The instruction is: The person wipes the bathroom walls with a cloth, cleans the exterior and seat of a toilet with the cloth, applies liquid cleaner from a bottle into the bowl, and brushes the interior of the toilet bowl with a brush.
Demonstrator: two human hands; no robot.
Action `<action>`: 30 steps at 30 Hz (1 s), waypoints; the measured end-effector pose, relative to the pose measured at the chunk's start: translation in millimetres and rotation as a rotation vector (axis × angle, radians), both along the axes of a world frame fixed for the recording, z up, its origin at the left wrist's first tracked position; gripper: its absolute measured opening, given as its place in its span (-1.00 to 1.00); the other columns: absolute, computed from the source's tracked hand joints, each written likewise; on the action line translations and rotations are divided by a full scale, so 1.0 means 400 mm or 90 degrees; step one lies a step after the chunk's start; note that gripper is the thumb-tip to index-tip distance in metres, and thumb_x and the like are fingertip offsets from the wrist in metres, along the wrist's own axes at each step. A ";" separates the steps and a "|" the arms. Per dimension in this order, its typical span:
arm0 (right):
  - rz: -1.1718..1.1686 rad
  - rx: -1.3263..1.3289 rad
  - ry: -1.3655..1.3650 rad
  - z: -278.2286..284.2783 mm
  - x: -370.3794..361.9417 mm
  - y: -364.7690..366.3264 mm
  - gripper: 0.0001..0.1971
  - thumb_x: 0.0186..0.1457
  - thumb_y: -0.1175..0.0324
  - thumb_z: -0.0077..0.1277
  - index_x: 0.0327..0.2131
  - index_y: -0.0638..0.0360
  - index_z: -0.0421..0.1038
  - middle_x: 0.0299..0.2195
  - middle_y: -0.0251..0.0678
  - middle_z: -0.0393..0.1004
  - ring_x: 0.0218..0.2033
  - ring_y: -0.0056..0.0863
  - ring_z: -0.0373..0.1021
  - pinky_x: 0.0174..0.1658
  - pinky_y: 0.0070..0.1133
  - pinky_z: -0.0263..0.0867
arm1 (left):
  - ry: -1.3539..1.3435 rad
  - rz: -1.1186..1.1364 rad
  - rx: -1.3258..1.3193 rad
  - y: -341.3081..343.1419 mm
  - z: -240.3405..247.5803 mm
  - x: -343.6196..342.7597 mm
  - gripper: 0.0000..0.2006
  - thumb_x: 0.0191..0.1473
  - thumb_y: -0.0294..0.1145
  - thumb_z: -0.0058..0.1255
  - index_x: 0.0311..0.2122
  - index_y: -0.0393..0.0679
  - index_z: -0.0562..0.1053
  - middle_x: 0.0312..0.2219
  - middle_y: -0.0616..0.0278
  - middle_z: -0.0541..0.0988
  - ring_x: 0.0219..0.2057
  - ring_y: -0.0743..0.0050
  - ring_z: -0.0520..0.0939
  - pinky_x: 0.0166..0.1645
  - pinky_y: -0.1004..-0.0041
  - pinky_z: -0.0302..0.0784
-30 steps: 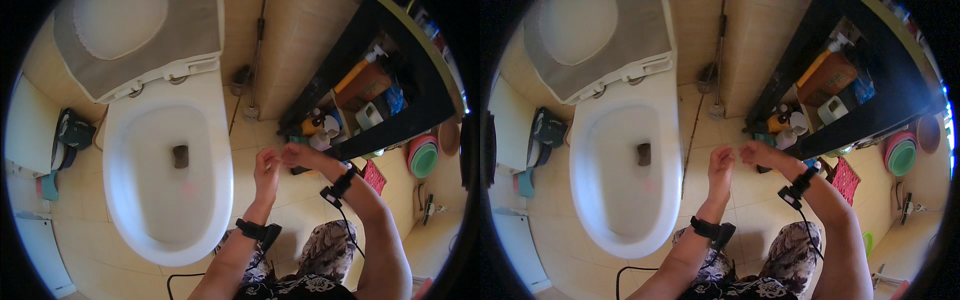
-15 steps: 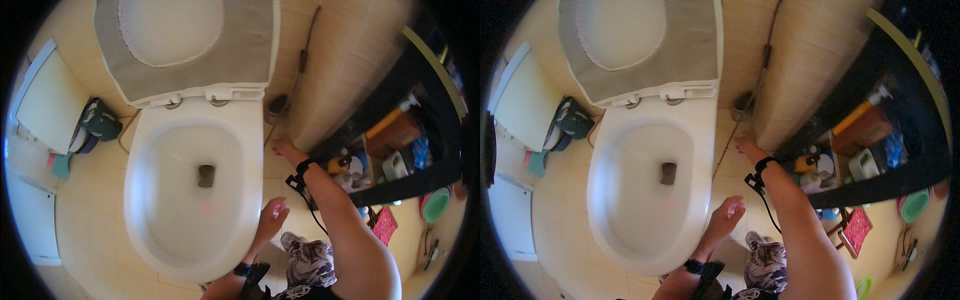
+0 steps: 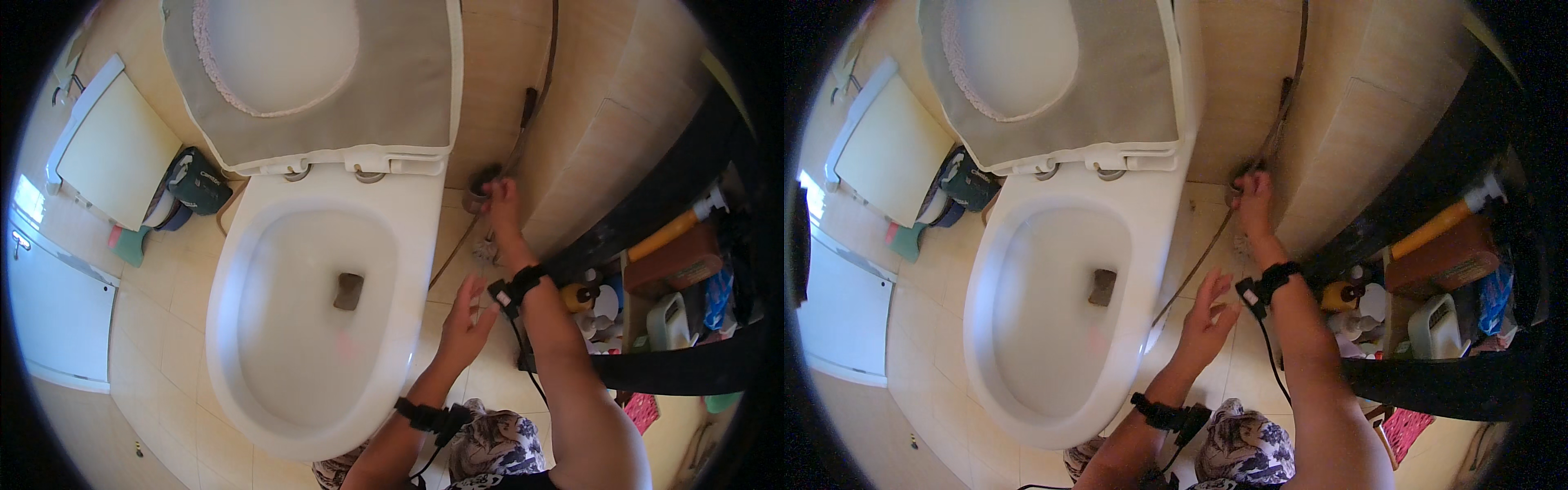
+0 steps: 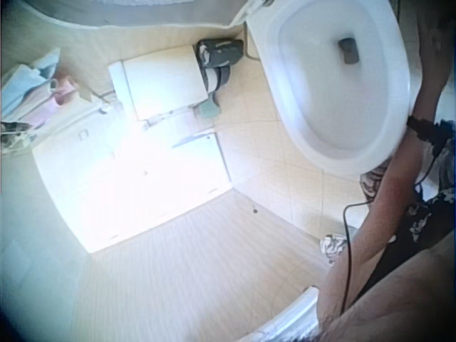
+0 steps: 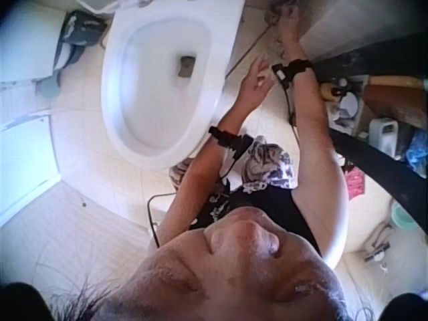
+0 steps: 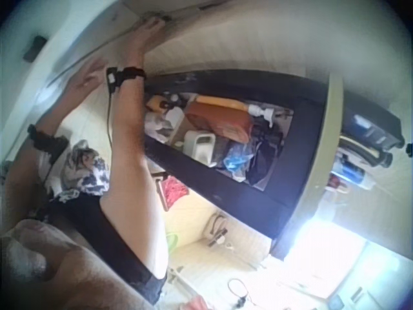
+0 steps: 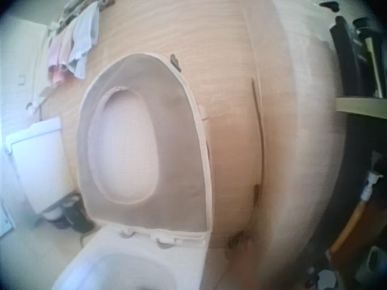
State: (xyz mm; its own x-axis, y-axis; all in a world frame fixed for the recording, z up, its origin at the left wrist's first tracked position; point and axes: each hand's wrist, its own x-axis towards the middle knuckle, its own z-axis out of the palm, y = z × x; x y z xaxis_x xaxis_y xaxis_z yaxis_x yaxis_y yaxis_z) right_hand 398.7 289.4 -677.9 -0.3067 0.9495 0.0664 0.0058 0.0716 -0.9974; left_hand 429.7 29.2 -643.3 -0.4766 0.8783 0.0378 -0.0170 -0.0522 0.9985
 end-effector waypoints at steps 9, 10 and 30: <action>-0.152 0.275 -0.143 0.248 -0.037 0.073 -0.70 0.24 0.42 -0.18 0.02 0.26 0.27 -0.17 -0.09 0.51 -0.20 -0.22 0.45 -0.15 -0.42 0.36 | 0.001 -0.004 0.042 0.038 0.030 0.029 -0.31 0.18 -0.37 0.03 0.33 -0.10 -0.03 0.18 0.01 0.28 0.19 0.24 0.32 0.14 0.32 0.33; -0.142 0.310 -0.200 0.219 -0.056 0.086 -0.70 0.20 0.46 -0.14 0.00 0.27 0.30 -0.14 -0.06 0.50 -0.14 -0.16 0.44 -0.12 -0.40 0.35 | -0.003 -0.003 0.025 0.028 0.023 0.029 -0.30 0.18 -0.37 0.04 0.33 -0.09 -0.02 0.18 0.02 0.28 0.19 0.24 0.32 0.14 0.32 0.33; -0.231 0.211 -0.108 0.182 -0.084 0.299 -0.74 0.24 0.40 -0.12 -0.07 0.36 0.33 -0.28 -0.10 0.52 -0.36 -0.32 0.47 -0.32 -0.44 0.37 | -0.035 -0.004 -0.073 -0.053 -0.074 0.029 -0.29 0.12 -0.43 0.09 0.32 -0.07 0.03 0.15 0.05 0.30 0.17 0.27 0.35 0.10 0.33 0.40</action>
